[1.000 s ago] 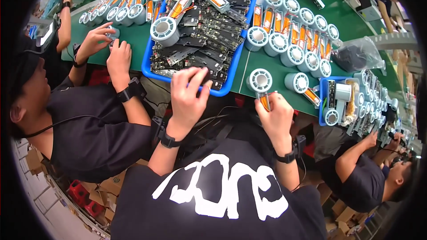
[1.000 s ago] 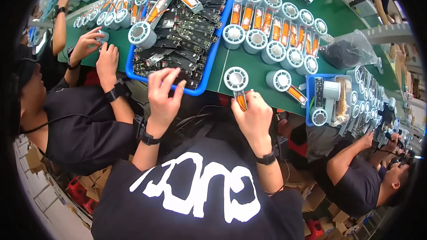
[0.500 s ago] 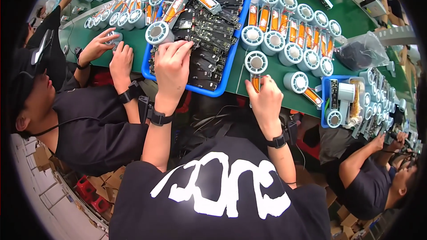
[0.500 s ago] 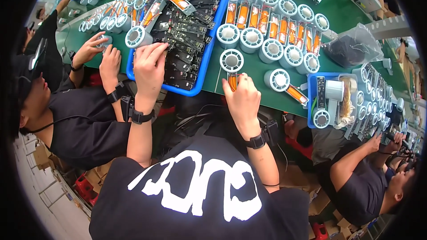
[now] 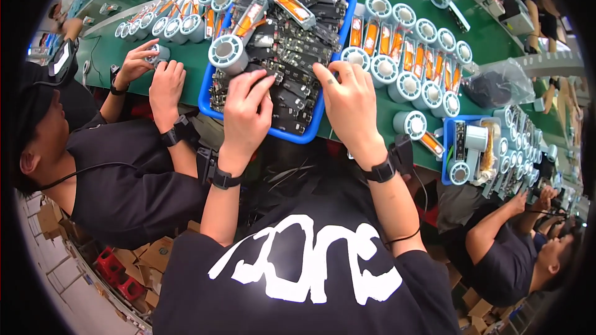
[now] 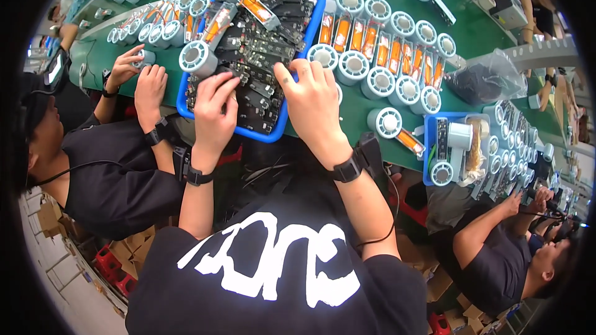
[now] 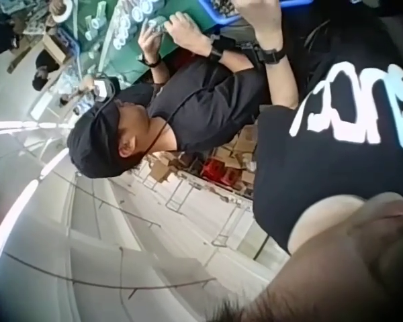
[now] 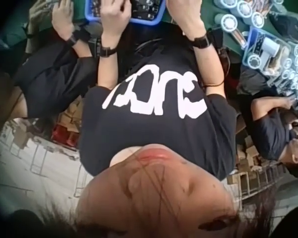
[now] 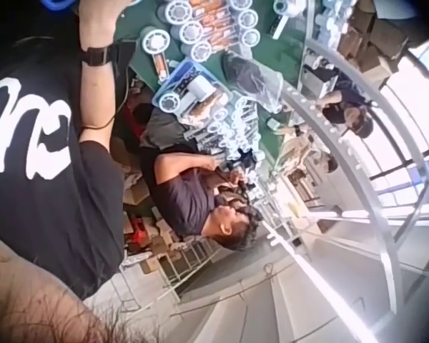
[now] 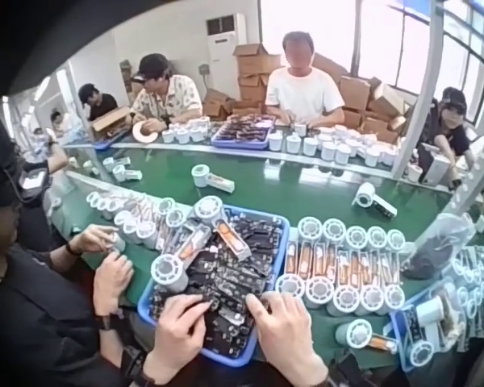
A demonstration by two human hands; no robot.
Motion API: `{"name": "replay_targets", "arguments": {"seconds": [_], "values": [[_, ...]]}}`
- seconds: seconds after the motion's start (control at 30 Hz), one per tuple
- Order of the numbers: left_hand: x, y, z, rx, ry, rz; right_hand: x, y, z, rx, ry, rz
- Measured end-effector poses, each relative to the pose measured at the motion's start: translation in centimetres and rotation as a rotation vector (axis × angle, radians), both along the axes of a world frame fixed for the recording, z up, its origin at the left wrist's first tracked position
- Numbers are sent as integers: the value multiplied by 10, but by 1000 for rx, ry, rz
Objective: The person picks up a circuit board from a tray, connects a wire to it by hand, and fits the board into a handheld fan housing. After pressing the components together, the person places the assembled fan onto the table and reaches for another circuit board.
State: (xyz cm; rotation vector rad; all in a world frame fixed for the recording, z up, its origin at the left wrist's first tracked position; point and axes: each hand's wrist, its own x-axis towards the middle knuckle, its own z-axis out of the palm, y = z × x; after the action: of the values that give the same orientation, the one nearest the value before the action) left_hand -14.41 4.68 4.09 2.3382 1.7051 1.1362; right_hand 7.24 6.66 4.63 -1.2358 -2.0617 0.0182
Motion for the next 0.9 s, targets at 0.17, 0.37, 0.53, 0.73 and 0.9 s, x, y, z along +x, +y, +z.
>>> {"name": "replay_targets", "arguments": {"seconds": [0.17, 0.37, 0.53, 0.73, 0.9], "values": [[-3, -11, 1, 19, -60, 6, -1, 14, 7, -10, -42, 51], [21, -17, 31, 86, -117, -18, 2, 2, 44, 89, 51, 24], [47, -29, 66, -77, -121, -210, 17, -24, 85, -53, 10, 230], [58, -55, 35, -687, -517, -480, 39, -61, 60, -327, 102, 273], [65, -77, 5, -1059, -702, -452, 55, -44, 75, -357, 279, 134]]}}
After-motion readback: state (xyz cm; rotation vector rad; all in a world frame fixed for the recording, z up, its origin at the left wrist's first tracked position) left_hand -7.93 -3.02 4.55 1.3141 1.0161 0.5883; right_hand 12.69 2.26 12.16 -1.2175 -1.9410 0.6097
